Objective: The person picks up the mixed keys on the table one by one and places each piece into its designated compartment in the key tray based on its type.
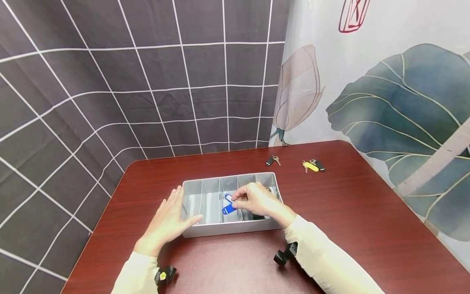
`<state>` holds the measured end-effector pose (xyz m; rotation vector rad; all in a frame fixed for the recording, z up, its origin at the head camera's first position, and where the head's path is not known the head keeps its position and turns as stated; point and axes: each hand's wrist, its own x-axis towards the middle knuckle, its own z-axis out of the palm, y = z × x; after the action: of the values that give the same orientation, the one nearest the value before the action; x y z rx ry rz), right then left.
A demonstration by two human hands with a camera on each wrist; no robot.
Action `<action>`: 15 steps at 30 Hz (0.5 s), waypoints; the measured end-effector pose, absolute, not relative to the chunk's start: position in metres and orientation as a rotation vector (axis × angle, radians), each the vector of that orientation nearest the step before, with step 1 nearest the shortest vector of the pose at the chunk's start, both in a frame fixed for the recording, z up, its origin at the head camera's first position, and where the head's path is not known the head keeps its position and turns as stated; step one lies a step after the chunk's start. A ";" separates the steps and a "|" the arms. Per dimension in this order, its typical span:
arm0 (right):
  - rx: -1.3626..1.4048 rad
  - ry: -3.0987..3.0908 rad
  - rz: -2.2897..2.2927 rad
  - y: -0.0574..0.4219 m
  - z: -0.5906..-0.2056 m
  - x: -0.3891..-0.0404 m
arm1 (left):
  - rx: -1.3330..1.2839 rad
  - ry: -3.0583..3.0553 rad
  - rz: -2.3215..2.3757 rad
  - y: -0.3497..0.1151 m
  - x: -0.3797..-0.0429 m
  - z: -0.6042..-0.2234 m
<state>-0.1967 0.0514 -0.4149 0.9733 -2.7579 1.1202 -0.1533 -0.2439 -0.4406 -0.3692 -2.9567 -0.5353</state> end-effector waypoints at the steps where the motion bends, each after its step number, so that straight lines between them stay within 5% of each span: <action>1: 0.970 -2.758 1.112 0.052 -0.415 -0.197 | -0.371 -2.956 -0.532 -0.244 -0.153 -0.441; 15: 0.936 -2.764 1.114 0.056 -0.410 -0.196 | -0.360 -2.972 -0.540 -0.243 -0.153 -0.441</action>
<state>-0.1964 0.0560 -0.4099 0.9356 -2.7638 1.1136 -0.1526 -0.2432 -0.4408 -0.3602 -2.9725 -0.5397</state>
